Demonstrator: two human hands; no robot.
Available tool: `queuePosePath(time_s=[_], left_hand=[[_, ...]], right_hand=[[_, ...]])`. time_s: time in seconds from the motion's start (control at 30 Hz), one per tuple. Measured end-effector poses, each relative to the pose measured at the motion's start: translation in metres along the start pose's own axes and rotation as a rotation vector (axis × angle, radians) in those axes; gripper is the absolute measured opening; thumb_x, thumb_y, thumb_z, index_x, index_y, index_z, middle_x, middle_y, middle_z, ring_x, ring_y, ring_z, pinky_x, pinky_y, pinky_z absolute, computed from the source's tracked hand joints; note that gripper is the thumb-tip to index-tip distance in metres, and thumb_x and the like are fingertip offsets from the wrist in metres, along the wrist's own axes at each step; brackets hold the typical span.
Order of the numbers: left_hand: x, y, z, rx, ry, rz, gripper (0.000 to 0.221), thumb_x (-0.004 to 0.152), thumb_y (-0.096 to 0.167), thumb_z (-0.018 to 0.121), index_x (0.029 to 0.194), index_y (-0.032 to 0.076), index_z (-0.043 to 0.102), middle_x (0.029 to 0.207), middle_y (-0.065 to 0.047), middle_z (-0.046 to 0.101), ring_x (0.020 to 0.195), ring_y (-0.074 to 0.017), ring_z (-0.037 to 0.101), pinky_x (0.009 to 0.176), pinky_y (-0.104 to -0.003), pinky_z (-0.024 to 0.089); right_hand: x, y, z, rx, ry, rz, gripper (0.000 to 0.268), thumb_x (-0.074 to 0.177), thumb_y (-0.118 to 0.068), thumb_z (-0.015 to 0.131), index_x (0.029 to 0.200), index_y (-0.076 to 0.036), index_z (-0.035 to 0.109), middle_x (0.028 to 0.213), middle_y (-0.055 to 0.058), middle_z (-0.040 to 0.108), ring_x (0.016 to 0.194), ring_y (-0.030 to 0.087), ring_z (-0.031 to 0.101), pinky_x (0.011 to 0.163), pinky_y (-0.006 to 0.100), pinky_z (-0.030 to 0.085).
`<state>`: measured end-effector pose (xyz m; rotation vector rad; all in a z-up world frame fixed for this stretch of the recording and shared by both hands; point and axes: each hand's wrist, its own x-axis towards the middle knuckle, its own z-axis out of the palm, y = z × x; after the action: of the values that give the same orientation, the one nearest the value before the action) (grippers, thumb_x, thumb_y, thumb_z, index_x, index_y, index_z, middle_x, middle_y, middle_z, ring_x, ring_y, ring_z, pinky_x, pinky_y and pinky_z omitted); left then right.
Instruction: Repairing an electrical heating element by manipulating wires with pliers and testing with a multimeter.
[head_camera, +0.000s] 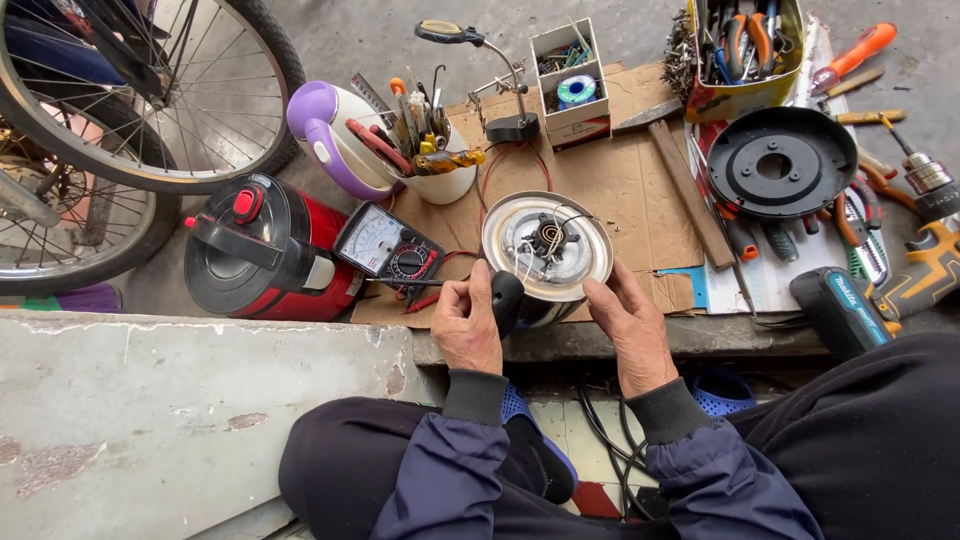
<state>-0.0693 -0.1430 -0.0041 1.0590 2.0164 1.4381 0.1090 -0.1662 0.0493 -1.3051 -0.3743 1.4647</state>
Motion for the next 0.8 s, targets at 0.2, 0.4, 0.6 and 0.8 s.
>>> queuePosePath(time_s=[0.2,0.4,0.6,0.8], left_hand=[[0.013,0.031,0.006,0.035,-0.034,-0.042,0.044,0.091,0.054,0.092,0.075,0.016,0.075,0.052,-0.004,0.062,0.06,-0.0104,0.053,0.065,-0.029,0.053],[0.02,0.029,0.007,0.091,-0.019,0.012,0.046,0.097,0.049,0.088,0.072,0.014,0.071,0.048,-0.005,0.053,0.059,-0.0114,0.052,0.063,-0.029,0.052],[0.019,0.023,-0.007,0.097,0.008,0.02,0.051,0.11,0.052,0.066,0.073,0.019,0.075,0.058,-0.009,0.068,0.062,-0.0204,0.067,0.073,-0.033,0.06],[0.016,0.015,-0.01,0.127,0.015,0.025,0.054,0.114,0.051,0.058,0.073,0.02,0.075,0.065,-0.008,0.072,0.069,-0.0243,0.072,0.078,-0.035,0.062]], right_hand=[[0.011,-0.017,0.013,-0.036,0.006,0.104,0.082,0.094,-0.035,0.082,0.169,-0.021,0.051,0.172,0.01,0.051,0.16,0.034,0.048,0.125,0.064,0.04],[0.03,-0.004,0.018,-0.014,0.047,0.142,0.085,0.09,-0.033,0.086,0.169,-0.024,0.052,0.171,0.009,0.052,0.155,0.03,0.049,0.121,0.065,0.041],[0.006,-0.026,0.037,-0.041,0.045,0.148,0.09,0.089,-0.026,0.082,0.172,-0.02,0.047,0.172,0.015,0.047,0.153,0.031,0.044,0.125,0.065,0.036],[0.0,-0.032,0.046,-0.042,0.048,0.133,0.091,0.091,-0.024,0.077,0.174,-0.016,0.041,0.175,0.02,0.04,0.155,0.033,0.041,0.126,0.067,0.033]])
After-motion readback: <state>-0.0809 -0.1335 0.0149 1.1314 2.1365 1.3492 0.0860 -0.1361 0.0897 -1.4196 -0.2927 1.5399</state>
